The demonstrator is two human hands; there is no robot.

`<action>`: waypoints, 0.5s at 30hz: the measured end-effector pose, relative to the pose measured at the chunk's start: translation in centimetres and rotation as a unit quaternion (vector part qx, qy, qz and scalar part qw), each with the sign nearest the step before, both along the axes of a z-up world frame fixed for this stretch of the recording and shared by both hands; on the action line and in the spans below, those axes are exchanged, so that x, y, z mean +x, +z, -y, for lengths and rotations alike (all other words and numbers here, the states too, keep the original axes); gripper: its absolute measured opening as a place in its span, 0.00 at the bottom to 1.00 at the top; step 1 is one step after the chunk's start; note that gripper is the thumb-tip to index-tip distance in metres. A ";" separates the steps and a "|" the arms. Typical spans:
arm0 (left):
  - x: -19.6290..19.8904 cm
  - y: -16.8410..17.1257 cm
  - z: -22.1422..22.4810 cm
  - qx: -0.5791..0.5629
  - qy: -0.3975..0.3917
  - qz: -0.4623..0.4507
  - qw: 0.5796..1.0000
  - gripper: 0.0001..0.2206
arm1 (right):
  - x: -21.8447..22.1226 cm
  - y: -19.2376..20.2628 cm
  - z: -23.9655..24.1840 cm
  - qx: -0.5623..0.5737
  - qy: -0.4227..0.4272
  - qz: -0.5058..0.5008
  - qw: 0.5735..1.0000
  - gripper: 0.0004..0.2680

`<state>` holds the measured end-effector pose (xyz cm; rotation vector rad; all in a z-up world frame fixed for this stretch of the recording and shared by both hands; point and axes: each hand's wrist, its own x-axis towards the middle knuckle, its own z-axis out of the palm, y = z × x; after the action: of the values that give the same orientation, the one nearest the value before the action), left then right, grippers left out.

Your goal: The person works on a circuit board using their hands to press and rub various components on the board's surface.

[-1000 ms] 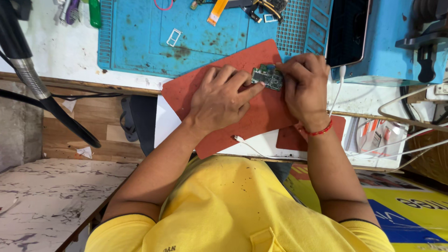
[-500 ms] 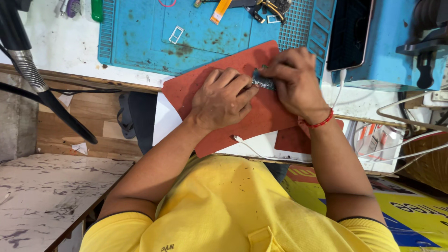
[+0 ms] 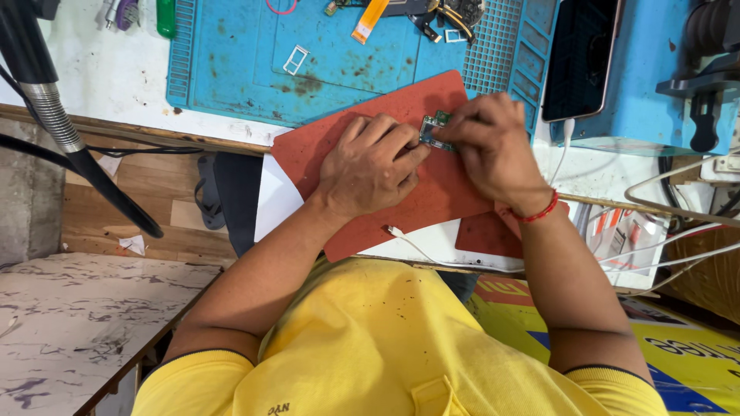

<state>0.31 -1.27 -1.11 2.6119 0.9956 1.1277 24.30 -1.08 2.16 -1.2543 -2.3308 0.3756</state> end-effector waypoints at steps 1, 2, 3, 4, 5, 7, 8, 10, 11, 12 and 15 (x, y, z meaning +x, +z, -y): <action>0.0 0.0 0.0 0.000 -0.001 -0.004 1.000 0.12 | 0.1 -0.2 -0.3 0.000 -0.009 -0.006 1.000 0.11; 0.1 -0.1 0.1 -0.003 -0.002 -0.002 1.000 0.11 | 0.4 -0.2 -0.8 0.001 -0.018 -0.008 1.000 0.11; 0.1 -0.2 0.1 -0.006 -0.004 0.000 1.000 0.11 | 0.7 -0.1 -1.1 0.002 -0.028 -0.010 1.000 0.12; 0.0 -0.1 -0.1 -0.006 -0.002 -0.001 1.000 0.11 | 0.5 -0.1 -0.9 0.001 -0.012 -0.001 1.000 0.12; 0.1 -0.1 -0.2 -0.005 -0.002 0.002 1.000 0.11 | 0.2 -0.2 -0.5 0.001 0.003 0.008 1.000 0.12; 0.1 -0.1 0.1 -0.008 -0.002 0.005 1.000 0.12 | -0.3 -0.4 -0.5 0.004 -0.002 0.006 1.000 0.11; 0.1 -0.1 0.2 -0.013 -0.004 -0.001 1.000 0.12 | -0.1 -0.3 -0.7 0.009 -0.028 0.001 1.000 0.11; -0.1 -0.1 0.0 -0.020 -0.007 -0.014 1.000 0.12 | 0.4 -0.2 -0.4 0.008 -0.037 0.003 0.999 0.10; 0.1 0.2 0.0 -0.041 0.005 -0.002 0.999 0.12 | 0.6 -0.1 0.2 0.002 -0.019 0.009 1.000 0.10; 0.3 0.5 0.2 -0.062 0.017 0.007 0.998 0.13 | 0.7 0.0 0.8 -0.004 -0.002 0.014 1.000 0.10; 0.5 1.2 -0.5 -0.092 0.039 0.004 0.995 0.21 | 1.4 0.3 1.6 0.004 -0.084 -0.006 0.996 0.14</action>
<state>0.84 -0.73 0.06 2.4416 1.1494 1.0090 25.70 -2.68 2.42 -1.4277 -2.1954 0.3164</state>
